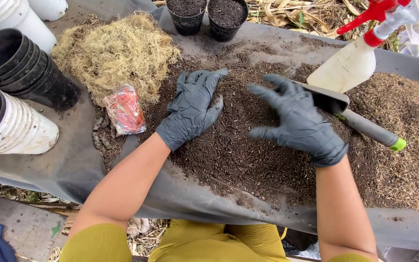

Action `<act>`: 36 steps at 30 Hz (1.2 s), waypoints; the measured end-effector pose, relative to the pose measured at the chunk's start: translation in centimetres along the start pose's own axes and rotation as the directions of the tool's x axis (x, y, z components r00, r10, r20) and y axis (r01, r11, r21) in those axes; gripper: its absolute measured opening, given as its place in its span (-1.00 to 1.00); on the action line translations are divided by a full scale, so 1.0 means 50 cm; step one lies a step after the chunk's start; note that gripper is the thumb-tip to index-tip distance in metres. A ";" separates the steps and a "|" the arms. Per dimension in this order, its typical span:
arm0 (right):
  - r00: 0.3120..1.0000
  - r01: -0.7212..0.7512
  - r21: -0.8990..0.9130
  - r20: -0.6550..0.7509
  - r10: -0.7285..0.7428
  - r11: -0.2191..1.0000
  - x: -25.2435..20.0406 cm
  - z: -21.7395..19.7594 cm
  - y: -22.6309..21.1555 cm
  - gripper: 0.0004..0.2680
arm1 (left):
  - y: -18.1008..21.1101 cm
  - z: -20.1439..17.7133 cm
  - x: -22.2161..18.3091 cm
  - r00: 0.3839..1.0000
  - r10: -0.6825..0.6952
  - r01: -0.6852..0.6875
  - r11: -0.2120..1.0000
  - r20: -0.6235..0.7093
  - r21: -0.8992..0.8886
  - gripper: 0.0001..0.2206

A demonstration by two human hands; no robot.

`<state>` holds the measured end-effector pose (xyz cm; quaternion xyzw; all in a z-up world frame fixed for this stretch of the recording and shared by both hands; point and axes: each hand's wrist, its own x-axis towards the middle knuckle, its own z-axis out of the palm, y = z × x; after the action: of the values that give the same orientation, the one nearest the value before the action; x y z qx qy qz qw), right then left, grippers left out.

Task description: Mixing potting medium and filling small plastic pots on a workbench.

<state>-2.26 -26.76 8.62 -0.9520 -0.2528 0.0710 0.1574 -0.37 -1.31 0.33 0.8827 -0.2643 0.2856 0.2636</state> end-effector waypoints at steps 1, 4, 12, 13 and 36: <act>1.000 -0.001 0.001 -0.001 0.001 1.000 0.001 0.011 -0.002 -0.20 | 0.003 0.000 0.000 1.000 0.001 -0.001 1.000 0.001 0.000 -0.58; 0.993 0.073 -0.168 0.105 -0.056 0.983 0.004 0.032 0.000 -0.23 | 0.029 -0.018 0.009 0.999 -0.026 0.028 0.995 0.019 -0.095 -0.64; 0.945 0.048 0.094 -0.327 -0.014 0.994 0.013 0.078 0.130 -0.62 | -0.039 0.049 -0.010 0.999 -0.019 0.016 0.997 0.044 0.079 -0.50; 0.946 0.047 0.096 -0.324 -0.013 0.994 0.009 0.070 0.118 -0.62 | -0.035 0.047 -0.011 0.999 -0.022 0.018 0.997 0.046 0.078 -0.50; 0.993 0.110 -0.178 -0.020 -0.116 0.978 0.054 0.162 0.011 -0.64 | 0.036 -0.046 0.012 0.969 -0.150 0.233 0.826 0.199 -0.513 -0.60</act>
<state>-1.44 -23.72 0.68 -0.9473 -0.3093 0.0246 0.0799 -1.91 -1.37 2.89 0.8158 -0.2618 0.1062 0.5047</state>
